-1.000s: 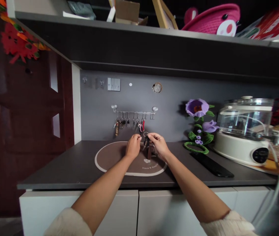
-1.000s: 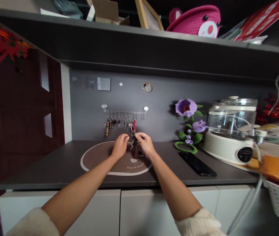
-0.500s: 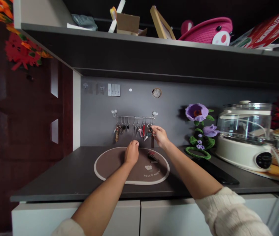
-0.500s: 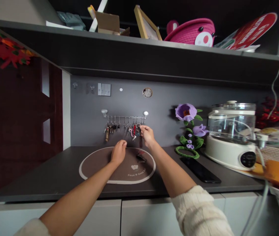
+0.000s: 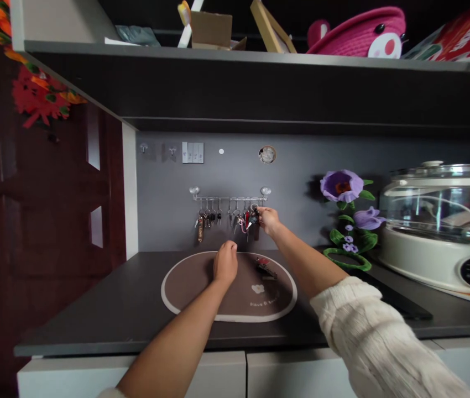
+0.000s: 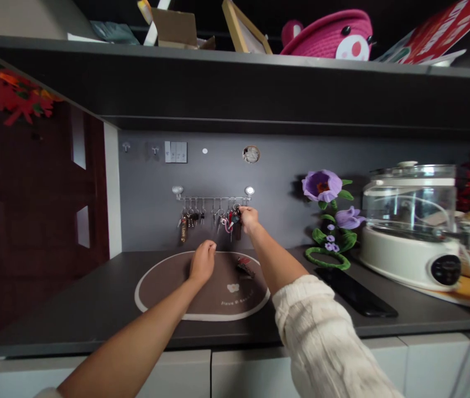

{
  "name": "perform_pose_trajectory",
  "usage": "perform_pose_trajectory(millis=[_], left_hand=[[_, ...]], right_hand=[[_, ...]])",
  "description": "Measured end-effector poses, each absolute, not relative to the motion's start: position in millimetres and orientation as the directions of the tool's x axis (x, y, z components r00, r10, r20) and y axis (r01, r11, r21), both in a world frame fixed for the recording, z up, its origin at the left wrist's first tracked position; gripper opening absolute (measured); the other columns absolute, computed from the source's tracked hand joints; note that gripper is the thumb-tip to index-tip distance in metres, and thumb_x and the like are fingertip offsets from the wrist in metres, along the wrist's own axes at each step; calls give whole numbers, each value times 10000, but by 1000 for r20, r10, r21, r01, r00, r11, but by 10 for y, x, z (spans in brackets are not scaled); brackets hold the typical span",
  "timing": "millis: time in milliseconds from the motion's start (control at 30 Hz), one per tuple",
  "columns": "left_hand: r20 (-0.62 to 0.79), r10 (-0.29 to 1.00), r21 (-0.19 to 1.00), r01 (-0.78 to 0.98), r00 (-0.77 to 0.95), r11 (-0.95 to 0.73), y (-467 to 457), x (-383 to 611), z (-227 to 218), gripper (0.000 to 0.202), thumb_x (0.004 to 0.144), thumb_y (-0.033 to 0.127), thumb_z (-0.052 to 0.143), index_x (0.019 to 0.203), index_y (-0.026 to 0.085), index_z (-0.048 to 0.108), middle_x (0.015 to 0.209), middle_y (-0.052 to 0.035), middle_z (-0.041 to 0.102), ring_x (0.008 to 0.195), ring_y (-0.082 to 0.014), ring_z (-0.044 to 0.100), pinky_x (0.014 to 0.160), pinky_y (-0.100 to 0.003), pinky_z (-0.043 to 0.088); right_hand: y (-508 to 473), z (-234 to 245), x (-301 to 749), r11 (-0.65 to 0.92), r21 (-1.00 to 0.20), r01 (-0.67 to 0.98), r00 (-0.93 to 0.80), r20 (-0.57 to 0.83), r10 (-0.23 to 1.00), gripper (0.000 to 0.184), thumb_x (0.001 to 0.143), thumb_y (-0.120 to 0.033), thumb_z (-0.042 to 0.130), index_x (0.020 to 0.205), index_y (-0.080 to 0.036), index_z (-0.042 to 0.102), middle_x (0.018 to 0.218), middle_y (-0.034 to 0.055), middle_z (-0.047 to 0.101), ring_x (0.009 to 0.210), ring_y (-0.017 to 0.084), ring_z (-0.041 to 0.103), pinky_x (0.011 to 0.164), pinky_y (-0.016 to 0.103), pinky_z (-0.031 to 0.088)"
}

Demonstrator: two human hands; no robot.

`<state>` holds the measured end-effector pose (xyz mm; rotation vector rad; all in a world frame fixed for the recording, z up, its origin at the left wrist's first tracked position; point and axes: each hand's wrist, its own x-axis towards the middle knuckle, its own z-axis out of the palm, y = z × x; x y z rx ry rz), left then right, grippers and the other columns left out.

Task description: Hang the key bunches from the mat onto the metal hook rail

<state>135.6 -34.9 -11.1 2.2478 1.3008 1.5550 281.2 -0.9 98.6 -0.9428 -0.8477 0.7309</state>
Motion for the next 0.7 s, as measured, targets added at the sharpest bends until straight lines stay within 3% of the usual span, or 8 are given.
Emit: perform_pose_trajectory(millis=[400,700], left_hand=[[719,688,530,561,102,-636,-331,1355,-116,216,833,220,316,800,175,524,797,-55,590,758,-155,523,694,-263,366],[718,689,532,560,99,-635,-318,1361,-124,211,832,220,317,799,174,521,799,-52,589,763,-155,519,698,-264,364]], right_hand=[[276,882,2875,413,-887,-207,520,258,814,14,657,-122,546,651,-135,545,420,-31,493,353,61,410,390,195,363],[284,871,2841,399,-892,-215,556,224,800,81,663,-84,525,622,-153,533,386,-48,457,359,60,400,402,190,370]])
